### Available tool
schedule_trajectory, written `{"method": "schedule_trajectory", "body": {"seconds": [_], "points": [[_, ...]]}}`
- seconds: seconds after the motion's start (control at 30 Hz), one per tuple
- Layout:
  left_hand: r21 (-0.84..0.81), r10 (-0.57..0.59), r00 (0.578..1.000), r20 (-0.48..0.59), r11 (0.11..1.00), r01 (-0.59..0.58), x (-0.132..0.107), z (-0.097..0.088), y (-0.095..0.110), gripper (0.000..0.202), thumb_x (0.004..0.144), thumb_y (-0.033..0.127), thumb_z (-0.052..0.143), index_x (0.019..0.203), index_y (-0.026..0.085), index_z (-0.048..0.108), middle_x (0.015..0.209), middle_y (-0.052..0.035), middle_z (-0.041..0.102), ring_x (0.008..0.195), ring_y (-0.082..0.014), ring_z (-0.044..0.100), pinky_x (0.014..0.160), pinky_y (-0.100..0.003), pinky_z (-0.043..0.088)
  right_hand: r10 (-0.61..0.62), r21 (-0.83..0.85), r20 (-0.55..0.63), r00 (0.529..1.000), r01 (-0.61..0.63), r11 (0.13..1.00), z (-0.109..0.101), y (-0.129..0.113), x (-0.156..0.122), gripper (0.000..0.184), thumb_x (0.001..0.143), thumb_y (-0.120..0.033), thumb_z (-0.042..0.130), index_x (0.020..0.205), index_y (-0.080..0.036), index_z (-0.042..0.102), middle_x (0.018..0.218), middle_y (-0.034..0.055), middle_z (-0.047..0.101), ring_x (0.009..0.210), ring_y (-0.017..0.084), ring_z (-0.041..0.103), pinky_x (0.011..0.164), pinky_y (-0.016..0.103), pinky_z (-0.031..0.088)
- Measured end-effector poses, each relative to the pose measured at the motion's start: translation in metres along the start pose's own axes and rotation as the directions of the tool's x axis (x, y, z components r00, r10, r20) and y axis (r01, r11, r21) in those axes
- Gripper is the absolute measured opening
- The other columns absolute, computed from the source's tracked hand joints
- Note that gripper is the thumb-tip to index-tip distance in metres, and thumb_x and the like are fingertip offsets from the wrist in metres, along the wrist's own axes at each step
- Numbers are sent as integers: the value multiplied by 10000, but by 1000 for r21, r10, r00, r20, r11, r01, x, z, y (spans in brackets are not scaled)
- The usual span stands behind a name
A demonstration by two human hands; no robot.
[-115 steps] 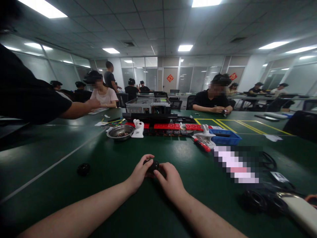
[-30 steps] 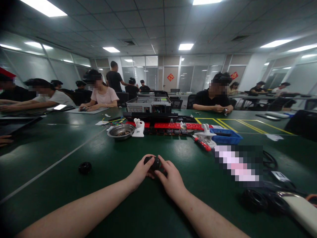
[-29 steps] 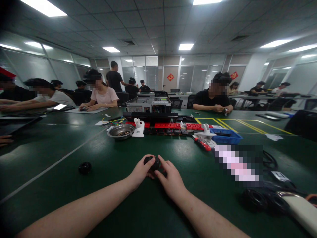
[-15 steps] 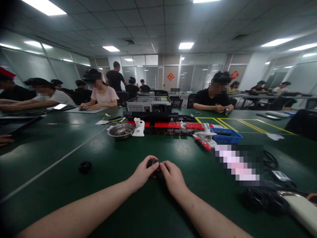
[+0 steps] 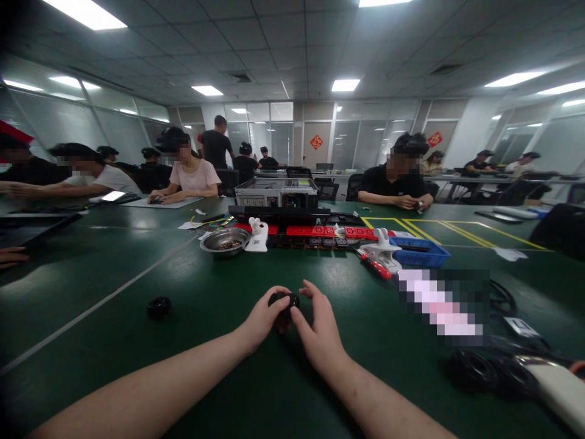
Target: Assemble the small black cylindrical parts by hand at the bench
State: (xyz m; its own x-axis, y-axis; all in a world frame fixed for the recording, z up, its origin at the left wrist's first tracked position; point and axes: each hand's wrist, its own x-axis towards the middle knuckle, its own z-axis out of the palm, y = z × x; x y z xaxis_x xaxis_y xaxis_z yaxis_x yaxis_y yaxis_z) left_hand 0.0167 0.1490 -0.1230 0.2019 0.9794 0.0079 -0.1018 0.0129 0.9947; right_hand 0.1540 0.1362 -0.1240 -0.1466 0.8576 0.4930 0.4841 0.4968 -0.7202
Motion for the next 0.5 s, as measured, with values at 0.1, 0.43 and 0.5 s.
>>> {"method": "schedule_trajectory", "body": {"seconds": [0.1,0.43,0.5], "points": [[69,35,999,11,997,-36,-3,1,1,268,676,290,500,895,176,396,741,1,495,503,-79,508,376,-158,363,195,89,-2,981,-194,977,1,6,4,342,792,-408,346,978,-148,468,730,32,537,732,174,521,693,313,415],[22,54,999,-2,998,-54,-3,-1,1,339,683,300,496,985,200,378,862,-29,444,685,-120,514,435,-179,419,52,13,84,995,-54,998,0,-1,3,279,760,-305,454,1006,-176,489,908,58,555,857,187,504,761,330,397],[-2,41,999,-35,999,-41,-1,-1,0,325,705,382,461,955,189,385,831,-32,464,653,-118,521,429,-187,420,-88,-62,66,994,92,994,-2,-4,2,312,743,-239,477,1051,-185,467,987,70,532,935,197,468,814,355,372]]}}
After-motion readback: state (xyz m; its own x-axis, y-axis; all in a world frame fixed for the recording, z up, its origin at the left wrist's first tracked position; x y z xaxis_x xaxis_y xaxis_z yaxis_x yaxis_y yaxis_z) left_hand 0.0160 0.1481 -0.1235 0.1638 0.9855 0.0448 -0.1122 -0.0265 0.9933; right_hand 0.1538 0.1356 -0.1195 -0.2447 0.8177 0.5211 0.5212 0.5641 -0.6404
